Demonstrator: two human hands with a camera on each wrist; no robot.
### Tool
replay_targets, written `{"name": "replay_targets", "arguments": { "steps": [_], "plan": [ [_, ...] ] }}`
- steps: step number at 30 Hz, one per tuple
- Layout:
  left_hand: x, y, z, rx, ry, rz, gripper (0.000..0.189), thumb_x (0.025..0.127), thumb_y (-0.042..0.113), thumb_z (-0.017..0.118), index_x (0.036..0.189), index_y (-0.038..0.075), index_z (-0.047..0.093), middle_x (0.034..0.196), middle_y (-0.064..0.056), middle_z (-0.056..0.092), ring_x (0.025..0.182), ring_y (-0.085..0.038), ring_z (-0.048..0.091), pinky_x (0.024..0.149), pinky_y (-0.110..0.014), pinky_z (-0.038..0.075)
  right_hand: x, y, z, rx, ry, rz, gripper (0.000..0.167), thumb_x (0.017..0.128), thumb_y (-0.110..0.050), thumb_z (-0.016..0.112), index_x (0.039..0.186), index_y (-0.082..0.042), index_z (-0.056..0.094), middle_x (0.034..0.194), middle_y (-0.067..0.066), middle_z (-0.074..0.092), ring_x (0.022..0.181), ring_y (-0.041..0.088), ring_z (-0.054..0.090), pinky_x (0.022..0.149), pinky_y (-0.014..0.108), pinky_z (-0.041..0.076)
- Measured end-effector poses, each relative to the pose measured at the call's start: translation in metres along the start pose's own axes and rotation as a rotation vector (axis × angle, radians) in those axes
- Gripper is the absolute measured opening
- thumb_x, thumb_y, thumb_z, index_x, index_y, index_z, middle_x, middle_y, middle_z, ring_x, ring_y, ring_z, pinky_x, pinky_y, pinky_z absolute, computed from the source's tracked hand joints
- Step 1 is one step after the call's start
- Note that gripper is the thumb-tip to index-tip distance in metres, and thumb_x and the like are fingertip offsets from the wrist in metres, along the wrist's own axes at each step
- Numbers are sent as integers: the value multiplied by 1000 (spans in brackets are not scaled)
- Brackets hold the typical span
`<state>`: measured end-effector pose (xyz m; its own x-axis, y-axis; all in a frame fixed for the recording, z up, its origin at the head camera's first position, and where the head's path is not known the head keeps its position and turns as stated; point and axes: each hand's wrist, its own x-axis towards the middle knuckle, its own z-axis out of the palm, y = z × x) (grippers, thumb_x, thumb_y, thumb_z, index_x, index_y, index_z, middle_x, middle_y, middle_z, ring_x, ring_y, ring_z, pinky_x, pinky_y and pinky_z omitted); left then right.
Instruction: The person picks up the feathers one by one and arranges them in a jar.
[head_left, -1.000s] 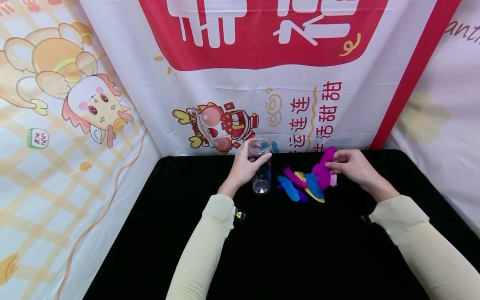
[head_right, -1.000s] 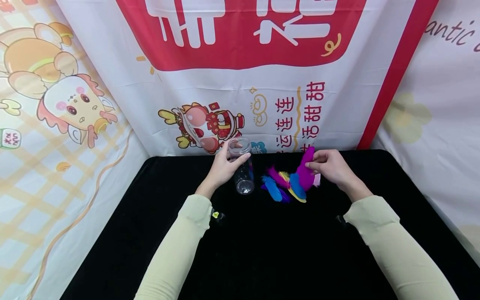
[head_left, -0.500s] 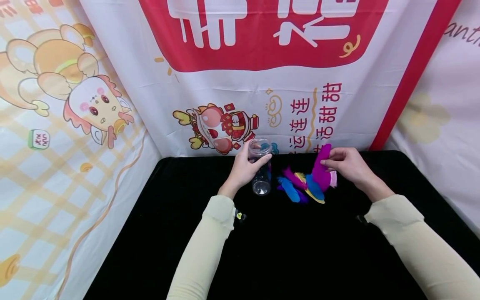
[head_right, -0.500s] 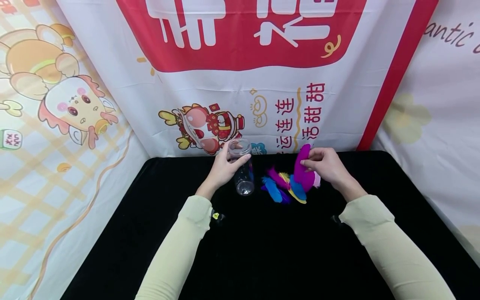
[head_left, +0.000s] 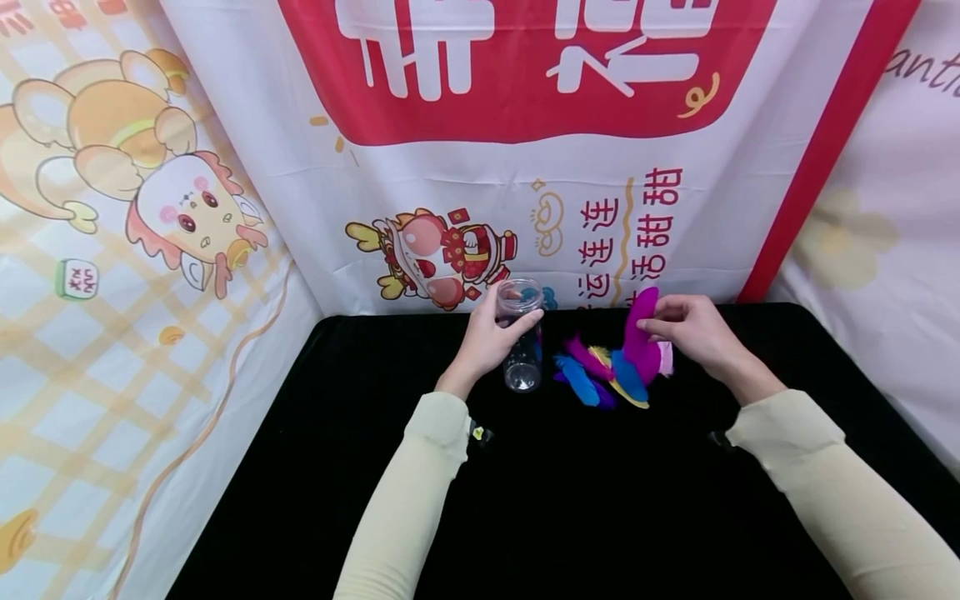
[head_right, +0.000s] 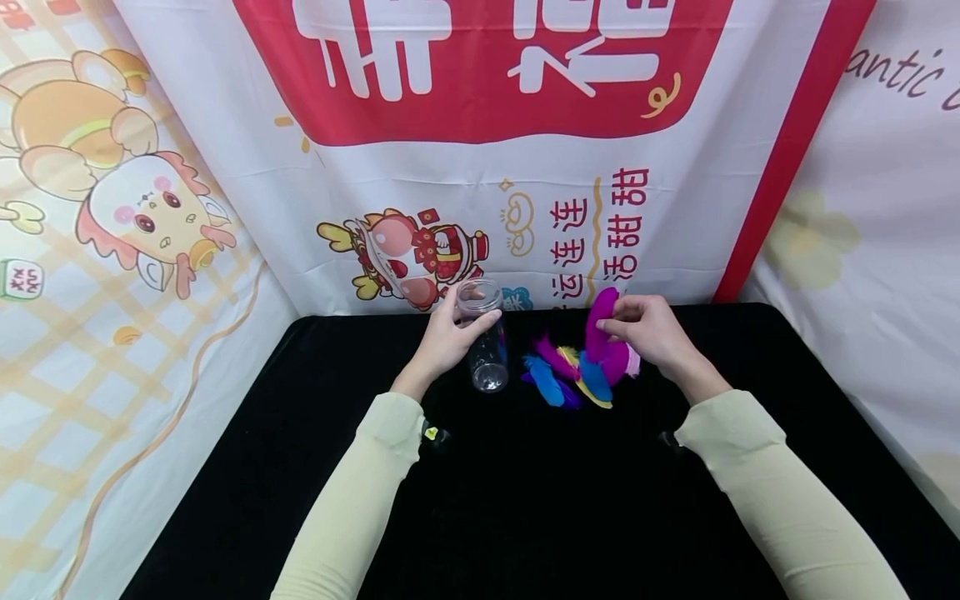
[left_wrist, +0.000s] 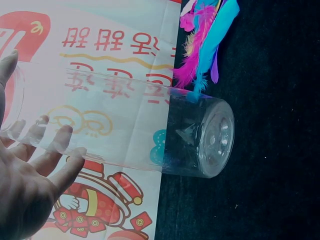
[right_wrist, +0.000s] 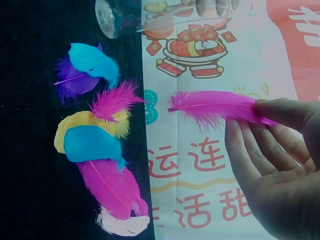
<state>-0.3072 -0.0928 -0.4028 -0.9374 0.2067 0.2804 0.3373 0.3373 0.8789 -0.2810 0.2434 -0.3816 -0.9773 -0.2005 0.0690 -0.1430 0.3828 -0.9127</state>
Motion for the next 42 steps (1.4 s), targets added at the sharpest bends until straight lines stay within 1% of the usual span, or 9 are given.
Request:
{"name": "replay_targets", "arguments": {
  "steps": [4, 7, 11, 17, 20, 25, 34, 38, 42],
  "plan": [
    [-1, 0, 0, 5, -1, 0, 72, 93, 49, 73, 150, 18, 41, 141, -16, 56, 120, -23, 60, 104, -46, 50, -2, -1, 1, 7, 9, -2, 28, 98, -14, 71, 106, 12, 63, 97, 12, 77, 84, 15, 73, 75, 28, 60],
    [-1, 0, 1, 6, -2, -2, 71, 93, 48, 73, 150, 18, 41, 141, -16, 56, 121, -24, 60, 104, -46, 50, -3, -4, 3, 16, 21, 0, 30, 97, -17, 73, 106, 11, 64, 95, 8, 77, 84, 15, 73, 76, 29, 61],
    [-1, 0, 1, 5, -2, -4, 72, 93, 48, 74, 150, 19, 41, 140, -15, 56, 120, -23, 60, 104, -46, 50, -1, -7, 5, 43, 42, 2, 30, 97, -15, 72, 109, 11, 65, 94, 3, 78, 83, 13, 73, 75, 27, 60],
    [-2, 0, 0, 9, 0, -2, 72, 93, 48, 74, 149, 18, 41, 139, -15, 57, 120, -23, 60, 104, -45, 50, 2, -10, 8, 96, 71, -29, 29, 96, -10, 73, 111, 14, 65, 92, -1, 77, 81, 11, 73, 74, 26, 60],
    [-2, 0, 0, 8, 2, -10, 72, 93, 49, 74, 149, 19, 41, 138, -12, 57, 120, -22, 60, 104, -45, 50, 2, -11, 8, 112, 69, -37, 30, 95, -9, 74, 112, 14, 65, 91, -1, 77, 81, 11, 74, 73, 27, 60],
    [-1, 0, 1, 2, 1, -14, 71, 93, 50, 74, 149, 20, 42, 137, -12, 57, 119, -22, 61, 104, -45, 50, 2, -18, 8, 90, 87, -39, 31, 95, -13, 75, 110, 13, 66, 91, -1, 78, 80, 11, 73, 73, 25, 60],
    [1, 0, 1, -1, -2, -8, 78, 93, 49, 73, 152, 12, 39, 138, -14, 56, 119, -23, 60, 105, -45, 49, 3, -28, 8, 108, 127, -47, 26, 94, -14, 76, 104, 10, 69, 88, 1, 78, 79, 15, 73, 72, 28, 60],
    [1, 0, 1, 3, 0, -9, 75, 93, 49, 73, 151, 14, 40, 137, -11, 56, 119, -22, 60, 105, -44, 49, 4, -33, 9, 113, 135, -60, 28, 94, -15, 77, 103, 10, 69, 87, 0, 78, 77, 13, 73, 72, 28, 60],
    [1, 1, 1, 2, 1, -12, 73, 93, 50, 73, 149, 18, 41, 137, -10, 56, 119, -22, 60, 105, -43, 50, 5, -39, 11, 145, 139, -72, 26, 93, -13, 77, 102, 10, 68, 87, 0, 77, 77, 14, 73, 73, 29, 61]
  ]
}}
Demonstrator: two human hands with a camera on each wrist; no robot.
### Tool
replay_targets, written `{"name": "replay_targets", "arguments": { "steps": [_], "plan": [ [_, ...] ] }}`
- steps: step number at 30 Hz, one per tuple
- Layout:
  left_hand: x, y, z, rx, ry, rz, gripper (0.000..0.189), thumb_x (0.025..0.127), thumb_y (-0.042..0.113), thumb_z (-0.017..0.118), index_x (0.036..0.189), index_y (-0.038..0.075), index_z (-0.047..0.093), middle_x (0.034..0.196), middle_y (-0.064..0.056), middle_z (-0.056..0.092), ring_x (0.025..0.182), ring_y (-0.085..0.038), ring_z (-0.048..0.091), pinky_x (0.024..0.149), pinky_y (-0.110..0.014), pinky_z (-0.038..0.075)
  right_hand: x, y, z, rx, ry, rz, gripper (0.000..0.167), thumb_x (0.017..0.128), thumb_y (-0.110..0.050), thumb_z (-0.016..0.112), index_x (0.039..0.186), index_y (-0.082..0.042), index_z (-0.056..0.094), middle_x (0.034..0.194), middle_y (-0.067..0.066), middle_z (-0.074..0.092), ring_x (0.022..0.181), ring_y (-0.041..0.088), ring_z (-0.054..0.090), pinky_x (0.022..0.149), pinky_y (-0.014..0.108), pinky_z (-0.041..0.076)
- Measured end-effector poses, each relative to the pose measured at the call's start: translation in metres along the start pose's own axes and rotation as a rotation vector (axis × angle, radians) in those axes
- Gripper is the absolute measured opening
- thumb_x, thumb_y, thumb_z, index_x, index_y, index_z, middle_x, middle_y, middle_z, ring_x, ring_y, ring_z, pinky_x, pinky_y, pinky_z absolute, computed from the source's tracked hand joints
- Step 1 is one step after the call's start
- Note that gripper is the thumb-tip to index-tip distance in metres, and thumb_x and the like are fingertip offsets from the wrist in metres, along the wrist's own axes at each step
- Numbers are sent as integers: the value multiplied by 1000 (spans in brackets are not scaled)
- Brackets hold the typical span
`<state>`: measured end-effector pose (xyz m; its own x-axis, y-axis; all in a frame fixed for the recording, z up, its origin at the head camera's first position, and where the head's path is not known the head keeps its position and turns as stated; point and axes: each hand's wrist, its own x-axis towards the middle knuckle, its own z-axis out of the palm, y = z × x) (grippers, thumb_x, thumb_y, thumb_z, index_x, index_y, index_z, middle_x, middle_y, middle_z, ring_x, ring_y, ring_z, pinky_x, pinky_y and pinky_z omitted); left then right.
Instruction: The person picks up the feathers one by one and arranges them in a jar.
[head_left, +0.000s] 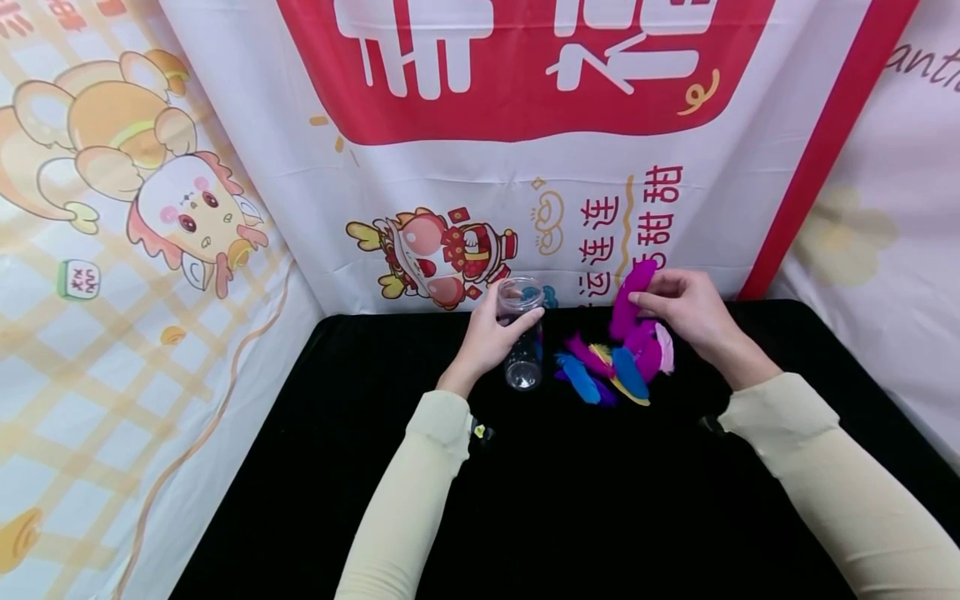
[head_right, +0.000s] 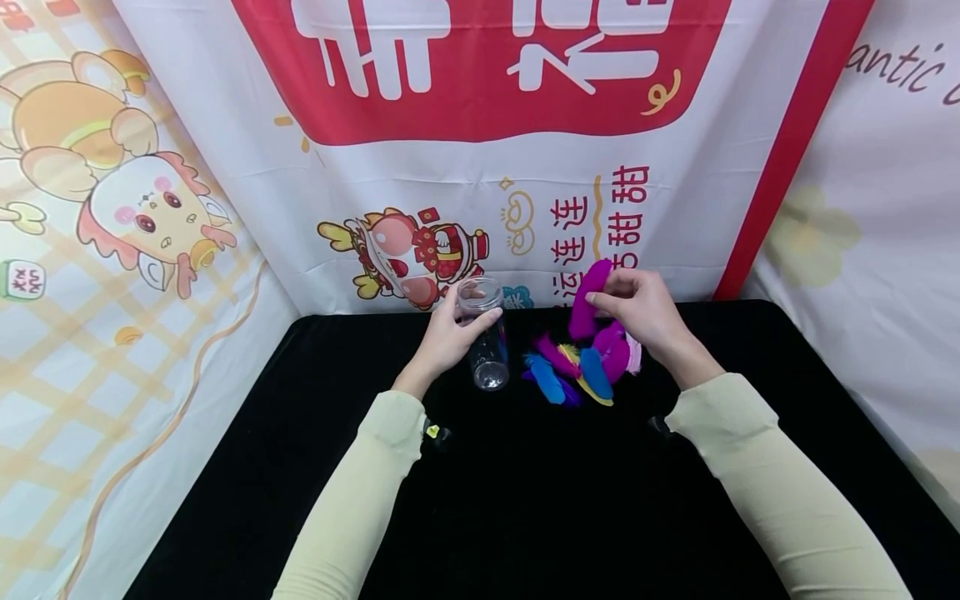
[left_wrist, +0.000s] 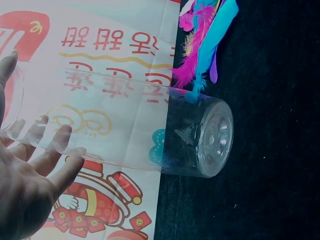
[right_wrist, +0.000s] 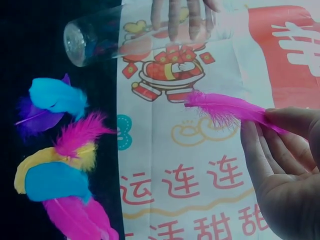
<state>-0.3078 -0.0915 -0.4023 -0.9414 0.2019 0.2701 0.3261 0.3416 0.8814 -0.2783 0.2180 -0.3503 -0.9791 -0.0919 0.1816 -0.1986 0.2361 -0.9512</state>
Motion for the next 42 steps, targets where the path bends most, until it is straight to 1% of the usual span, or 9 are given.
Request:
{"name": "replay_targets", "arguments": {
  "steps": [7, 12, 16, 23, 27, 29, 30, 36, 42],
  "plan": [
    [1, -1, 0, -13, -4, -3, 72, 92, 52, 73, 149, 21, 40, 141, -17, 56, 121, -23, 59, 105, -48, 49, 3, -8, 3, 54, -1, -27, 22, 92, -9, 77, 98, 9, 68, 89, 0, 77, 78, 16, 73, 77, 34, 61],
    [0, -1, 0, -7, 0, 0, 72, 93, 50, 73, 150, 20, 41, 139, -13, 57, 121, -22, 60, 105, -46, 50, 5, -13, 6, 60, 4, -47, 23, 92, -8, 78, 97, 11, 67, 89, 2, 77, 78, 16, 74, 76, 33, 61],
    [0, -1, 1, -2, 1, -1, 72, 93, 47, 74, 150, 19, 41, 137, -9, 58, 120, -21, 60, 105, -44, 50, 5, -17, 8, 53, -3, -57, 23, 92, -9, 78, 99, 11, 67, 89, 0, 77, 79, 16, 74, 75, 31, 61],
    [-1, -1, 2, 5, 1, -10, 71, 93, 48, 74, 150, 20, 41, 134, -4, 58, 120, -20, 60, 105, -44, 50, 6, -23, 11, 4, 14, -81, 24, 92, -14, 79, 100, 7, 69, 85, -1, 76, 73, 14, 70, 68, 28, 59],
    [-1, -1, 1, 1, -1, -1, 71, 93, 47, 74, 150, 19, 41, 136, -7, 58, 121, -20, 60, 105, -44, 50, 8, -26, 13, 3, 20, -93, 24, 92, -13, 79, 97, 8, 68, 85, -1, 77, 73, 15, 71, 69, 29, 60],
    [-1, -1, 1, 0, -1, 2, 71, 93, 47, 74, 150, 19, 41, 135, -6, 58, 121, -20, 60, 105, -43, 50, 8, -27, 14, 20, 19, -96, 24, 92, -12, 79, 95, 9, 67, 85, 0, 77, 75, 15, 73, 71, 31, 61],
    [-1, -1, 1, -3, -3, 6, 72, 93, 47, 74, 150, 18, 40, 136, -8, 58, 121, -20, 60, 105, -44, 49, 9, -28, 15, 27, 18, -97, 24, 92, -12, 79, 94, 9, 67, 85, 1, 77, 75, 15, 73, 72, 31, 61],
    [0, -2, 0, -19, -11, 10, 73, 94, 47, 73, 150, 17, 40, 141, -16, 56, 122, -22, 59, 106, -46, 49, 12, -32, 19, 58, 16, -113, 23, 91, -10, 79, 94, 10, 67, 84, 1, 77, 76, 14, 74, 71, 29, 61],
    [0, -1, 0, -12, -3, 8, 71, 93, 47, 74, 150, 19, 41, 139, -13, 56, 121, -21, 60, 105, -45, 49, 16, -38, 23, 93, 2, -122, 23, 91, -8, 79, 93, 11, 66, 85, 5, 77, 76, 17, 75, 71, 31, 61]
  ]
}}
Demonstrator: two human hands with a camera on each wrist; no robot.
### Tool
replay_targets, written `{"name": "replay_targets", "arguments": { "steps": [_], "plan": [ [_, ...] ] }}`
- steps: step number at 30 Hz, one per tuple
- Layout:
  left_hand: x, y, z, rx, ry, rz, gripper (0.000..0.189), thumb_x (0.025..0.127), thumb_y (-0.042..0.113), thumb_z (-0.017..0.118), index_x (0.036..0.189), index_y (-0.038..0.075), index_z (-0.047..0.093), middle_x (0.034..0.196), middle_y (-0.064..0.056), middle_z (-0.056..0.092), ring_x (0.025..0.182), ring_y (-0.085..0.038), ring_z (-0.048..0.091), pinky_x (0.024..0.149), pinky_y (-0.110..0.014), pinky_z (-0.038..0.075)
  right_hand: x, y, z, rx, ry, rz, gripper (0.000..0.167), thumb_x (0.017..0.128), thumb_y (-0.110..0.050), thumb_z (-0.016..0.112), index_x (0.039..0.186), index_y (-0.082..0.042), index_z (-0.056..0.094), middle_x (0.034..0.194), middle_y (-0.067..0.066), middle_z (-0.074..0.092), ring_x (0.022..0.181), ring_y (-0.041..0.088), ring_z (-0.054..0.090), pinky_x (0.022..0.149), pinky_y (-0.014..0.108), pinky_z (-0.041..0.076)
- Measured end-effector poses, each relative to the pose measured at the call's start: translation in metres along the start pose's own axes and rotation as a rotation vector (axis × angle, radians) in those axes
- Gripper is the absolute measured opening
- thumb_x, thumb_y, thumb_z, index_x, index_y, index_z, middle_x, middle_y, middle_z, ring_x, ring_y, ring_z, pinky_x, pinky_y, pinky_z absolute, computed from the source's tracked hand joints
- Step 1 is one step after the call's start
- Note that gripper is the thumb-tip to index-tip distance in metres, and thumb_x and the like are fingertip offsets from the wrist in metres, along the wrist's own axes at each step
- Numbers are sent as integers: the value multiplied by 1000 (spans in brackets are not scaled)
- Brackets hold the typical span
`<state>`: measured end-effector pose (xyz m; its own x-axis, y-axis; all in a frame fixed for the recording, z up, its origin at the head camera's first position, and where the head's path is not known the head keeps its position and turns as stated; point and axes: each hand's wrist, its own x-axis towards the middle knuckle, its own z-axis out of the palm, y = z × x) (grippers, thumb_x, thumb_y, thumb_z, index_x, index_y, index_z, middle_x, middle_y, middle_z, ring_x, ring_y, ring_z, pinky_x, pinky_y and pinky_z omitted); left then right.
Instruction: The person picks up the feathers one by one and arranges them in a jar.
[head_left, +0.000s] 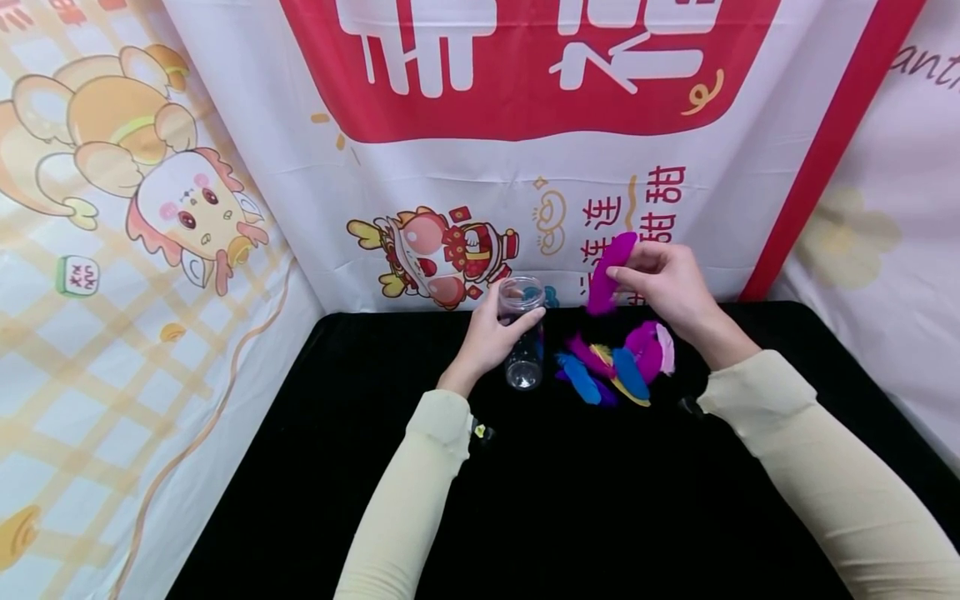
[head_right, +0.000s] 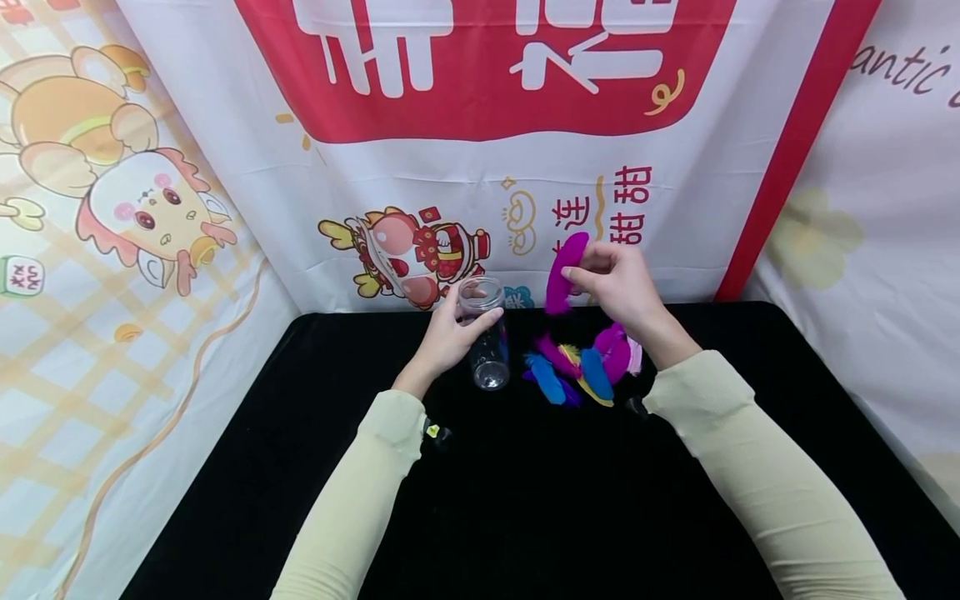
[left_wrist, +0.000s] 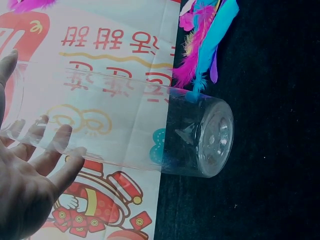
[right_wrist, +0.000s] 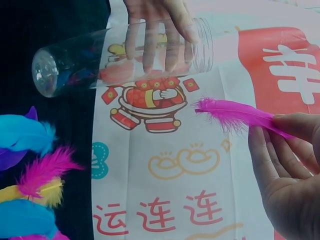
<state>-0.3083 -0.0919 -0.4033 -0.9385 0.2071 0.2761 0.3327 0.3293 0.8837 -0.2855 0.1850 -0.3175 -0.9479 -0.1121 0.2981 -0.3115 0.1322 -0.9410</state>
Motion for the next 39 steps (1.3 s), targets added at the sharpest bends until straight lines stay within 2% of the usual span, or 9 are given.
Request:
{"name": "replay_targets", "arguments": {
  "steps": [8, 19, 26, 31, 39],
  "plan": [
    [0, 0, 0, -1, -3, 6, 71, 94, 46, 74, 150, 18, 40, 141, -18, 56, 120, -22, 60, 105, -45, 49, 5, -2, 4, 18, 2, -2, 18, 91, -5, 78, 92, 9, 67, 86, 5, 78, 76, 17, 75, 72, 30, 61],
    [-1, 1, 0, 8, 4, 11, 70, 94, 46, 74, 149, 18, 41, 130, -3, 58, 118, -20, 61, 104, -42, 51, 10, -8, 13, 18, 19, -30, 19, 89, -4, 79, 94, 11, 69, 89, 7, 78, 76, 14, 73, 72, 30, 61],
    [0, 0, -1, 0, -1, 9, 72, 94, 47, 74, 150, 15, 41, 130, -2, 59, 118, -20, 61, 104, -45, 50, 13, -11, 15, -24, 25, -40, 20, 90, -7, 79, 96, 9, 70, 89, 5, 78, 76, 13, 72, 72, 28, 61],
    [0, 0, -1, -4, -2, 16, 71, 94, 46, 74, 149, 16, 41, 130, -3, 58, 118, -21, 61, 105, -45, 50, 16, -14, 19, -4, 37, -55, 22, 89, -7, 80, 97, 10, 70, 87, 3, 78, 77, 14, 73, 73, 29, 61],
    [0, 1, 0, 4, -4, 8, 76, 94, 48, 73, 152, 13, 39, 133, -6, 59, 120, -21, 60, 104, -44, 50, 18, -19, 23, -49, 33, -38, 23, 91, -13, 79, 100, 6, 71, 90, 0, 78, 82, 13, 74, 75, 27, 60]
  ]
}}
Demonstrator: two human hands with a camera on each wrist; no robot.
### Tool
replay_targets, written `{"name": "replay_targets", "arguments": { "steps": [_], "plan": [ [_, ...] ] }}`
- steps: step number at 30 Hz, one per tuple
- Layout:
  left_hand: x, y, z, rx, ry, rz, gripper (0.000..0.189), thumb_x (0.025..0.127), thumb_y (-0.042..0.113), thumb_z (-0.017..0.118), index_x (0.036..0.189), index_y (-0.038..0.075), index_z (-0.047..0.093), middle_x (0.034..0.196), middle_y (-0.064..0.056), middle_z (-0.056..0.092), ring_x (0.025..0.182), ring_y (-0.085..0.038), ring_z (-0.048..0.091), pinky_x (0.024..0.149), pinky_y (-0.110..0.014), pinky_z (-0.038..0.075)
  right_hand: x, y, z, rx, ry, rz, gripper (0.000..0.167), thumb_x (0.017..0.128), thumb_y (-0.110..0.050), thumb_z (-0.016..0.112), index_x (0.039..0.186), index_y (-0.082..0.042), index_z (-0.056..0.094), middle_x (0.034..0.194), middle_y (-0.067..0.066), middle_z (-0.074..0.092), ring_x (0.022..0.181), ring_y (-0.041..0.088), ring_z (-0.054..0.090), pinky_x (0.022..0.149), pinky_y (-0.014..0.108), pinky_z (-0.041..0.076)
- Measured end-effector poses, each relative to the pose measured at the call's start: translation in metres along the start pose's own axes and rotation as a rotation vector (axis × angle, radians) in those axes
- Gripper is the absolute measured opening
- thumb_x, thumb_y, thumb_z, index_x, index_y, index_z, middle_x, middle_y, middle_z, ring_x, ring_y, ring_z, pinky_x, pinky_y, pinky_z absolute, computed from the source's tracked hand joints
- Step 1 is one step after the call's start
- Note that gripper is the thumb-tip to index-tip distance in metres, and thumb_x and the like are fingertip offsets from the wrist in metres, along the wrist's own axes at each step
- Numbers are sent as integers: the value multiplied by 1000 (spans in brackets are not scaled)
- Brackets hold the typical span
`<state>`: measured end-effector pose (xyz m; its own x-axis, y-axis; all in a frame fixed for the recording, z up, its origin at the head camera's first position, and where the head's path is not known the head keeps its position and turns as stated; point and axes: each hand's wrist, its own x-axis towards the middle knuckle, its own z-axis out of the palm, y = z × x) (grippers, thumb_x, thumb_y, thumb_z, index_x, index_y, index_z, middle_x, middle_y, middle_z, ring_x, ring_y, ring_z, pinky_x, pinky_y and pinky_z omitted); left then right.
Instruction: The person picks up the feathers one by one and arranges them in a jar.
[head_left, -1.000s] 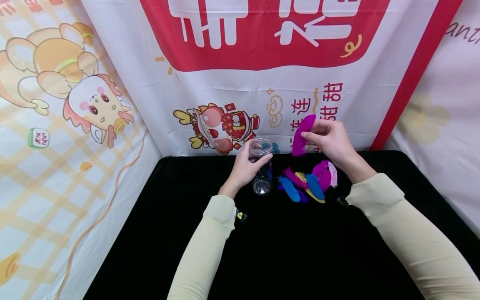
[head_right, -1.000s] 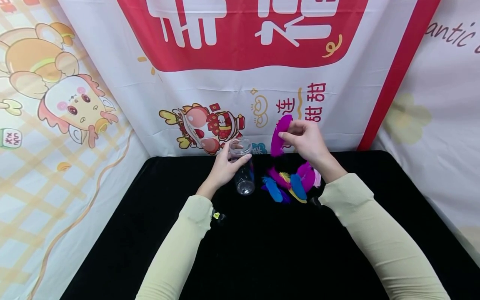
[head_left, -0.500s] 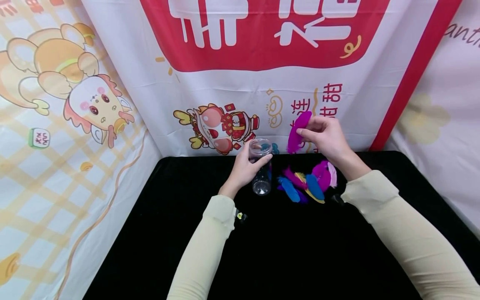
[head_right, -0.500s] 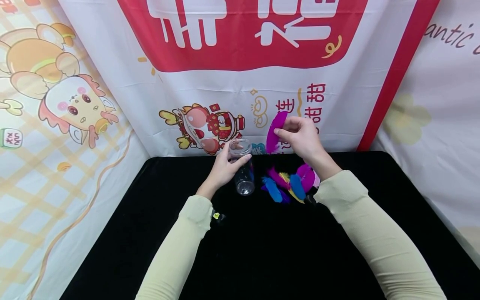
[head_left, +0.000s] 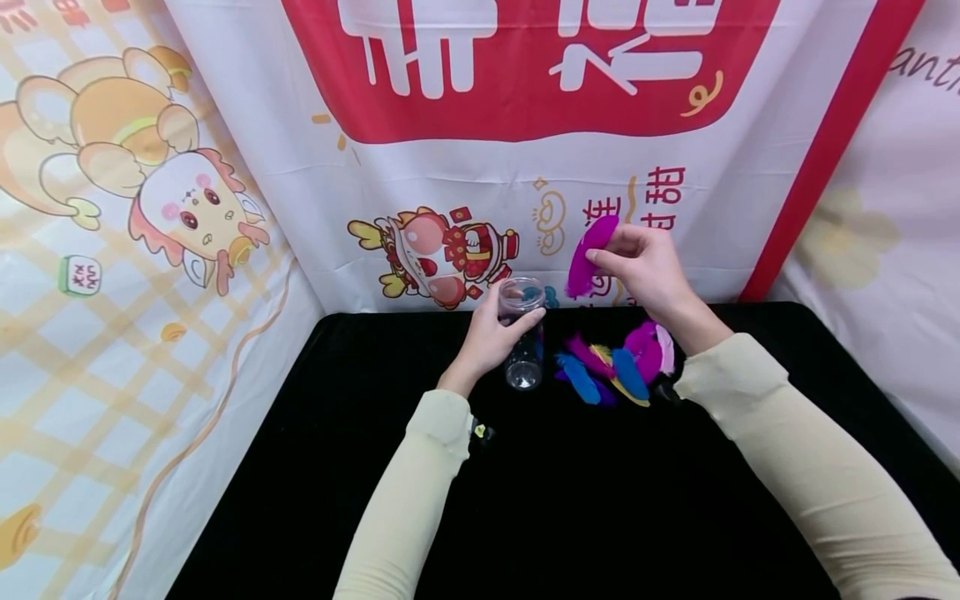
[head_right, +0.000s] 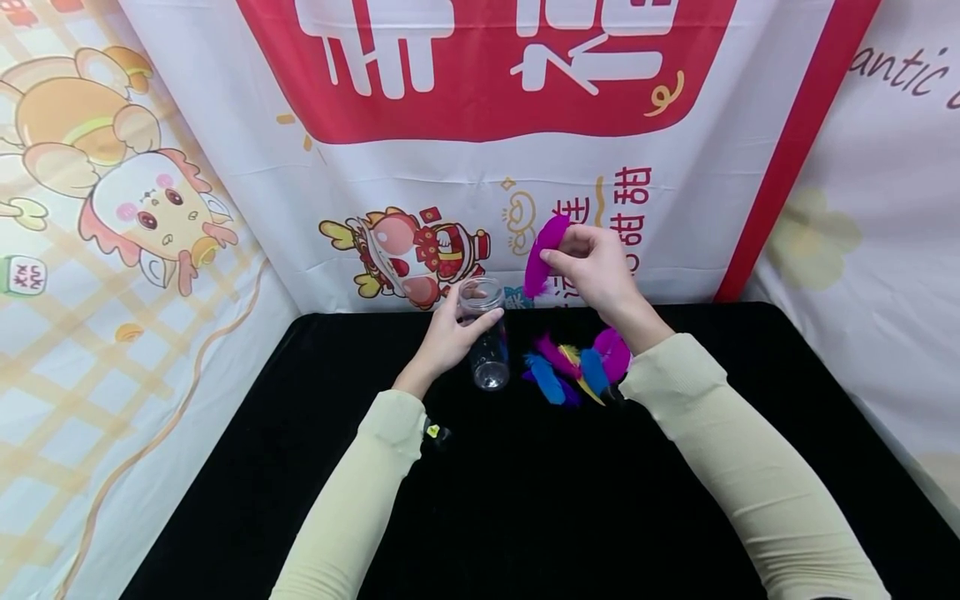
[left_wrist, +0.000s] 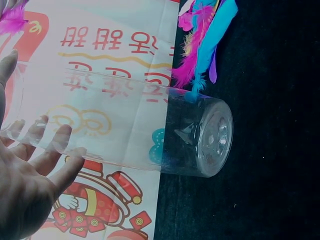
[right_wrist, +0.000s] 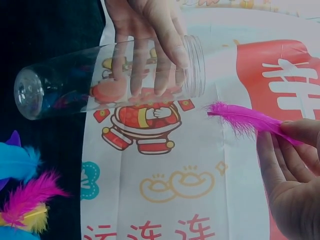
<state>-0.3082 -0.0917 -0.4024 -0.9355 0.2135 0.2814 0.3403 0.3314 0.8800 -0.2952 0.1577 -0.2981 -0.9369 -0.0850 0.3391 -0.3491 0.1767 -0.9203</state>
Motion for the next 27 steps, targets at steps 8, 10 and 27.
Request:
{"name": "replay_targets", "arguments": {
  "steps": [8, 10, 27],
  "plan": [
    [-1, 1, 1, 2, 1, -4, 76, 94, 45, 73, 153, 13, 38, 137, -12, 57, 120, -22, 61, 104, -44, 50, 2, -3, 5, 38, 2, -6, 20, 91, -11, 79, 98, 6, 71, 88, 1, 78, 82, 14, 74, 75, 27, 60],
    [-1, 1, 1, 2, 1, -4, 74, 94, 45, 73, 152, 14, 38, 138, -12, 57, 120, -22, 61, 104, -44, 50, 2, -3, 6, 42, -1, -17, 20, 91, -11, 79, 99, 6, 71, 89, 2, 78, 82, 15, 74, 75, 27, 60],
    [-1, 1, 1, -23, -4, -9, 75, 94, 47, 73, 152, 14, 39, 140, -15, 55, 122, -25, 60, 106, -51, 48, 5, -6, 20, 113, 3, -80, 17, 91, -8, 78, 97, 6, 71, 88, 6, 78, 83, 17, 74, 77, 26, 60]
  ]
}}
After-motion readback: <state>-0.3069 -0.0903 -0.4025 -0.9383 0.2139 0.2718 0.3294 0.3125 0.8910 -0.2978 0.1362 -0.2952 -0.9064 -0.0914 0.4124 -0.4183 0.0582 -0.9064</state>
